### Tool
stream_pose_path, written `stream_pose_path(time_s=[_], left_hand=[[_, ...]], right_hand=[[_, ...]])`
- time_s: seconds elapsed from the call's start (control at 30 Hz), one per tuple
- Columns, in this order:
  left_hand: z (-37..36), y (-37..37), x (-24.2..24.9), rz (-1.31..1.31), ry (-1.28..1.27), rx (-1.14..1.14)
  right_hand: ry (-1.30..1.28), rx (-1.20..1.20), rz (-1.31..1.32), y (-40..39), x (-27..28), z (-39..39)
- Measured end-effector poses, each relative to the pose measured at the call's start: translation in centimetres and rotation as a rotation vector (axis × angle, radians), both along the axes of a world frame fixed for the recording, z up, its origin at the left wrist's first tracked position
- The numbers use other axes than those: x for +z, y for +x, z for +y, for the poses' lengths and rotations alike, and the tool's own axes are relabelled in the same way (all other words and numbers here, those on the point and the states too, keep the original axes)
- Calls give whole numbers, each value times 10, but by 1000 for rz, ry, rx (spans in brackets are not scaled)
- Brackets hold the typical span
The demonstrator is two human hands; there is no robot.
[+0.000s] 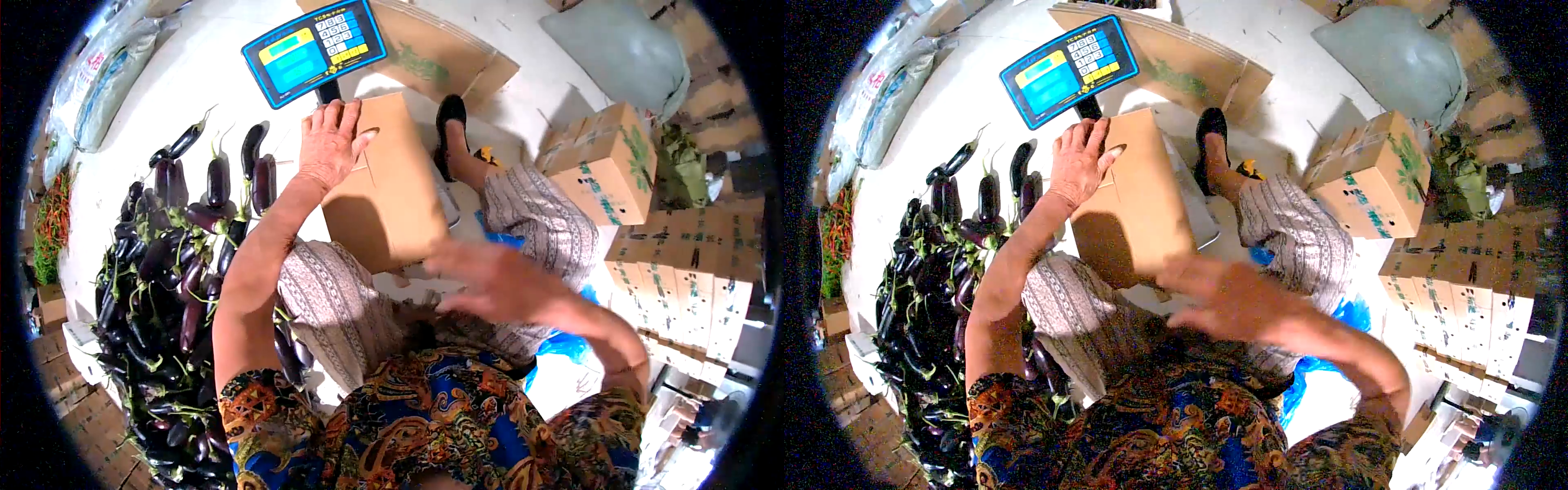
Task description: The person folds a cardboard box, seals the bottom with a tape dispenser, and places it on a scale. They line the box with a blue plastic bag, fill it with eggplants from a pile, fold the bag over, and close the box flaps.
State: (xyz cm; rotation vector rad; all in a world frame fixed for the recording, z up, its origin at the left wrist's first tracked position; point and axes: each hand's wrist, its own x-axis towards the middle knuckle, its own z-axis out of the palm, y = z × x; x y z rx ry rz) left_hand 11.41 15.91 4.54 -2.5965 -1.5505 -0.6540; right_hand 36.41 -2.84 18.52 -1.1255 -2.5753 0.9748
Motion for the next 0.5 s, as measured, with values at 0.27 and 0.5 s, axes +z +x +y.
stream_pose_path(time_s=[0.27, 0.5], left_hand=[[5, 0, -5, 5, 35, 36], [17, 4, 8, 74, -135, 59]], right_hand=[[-44, -709, -141, 106, 69, 71], [-383, -727, -387, 166, -14, 63]])
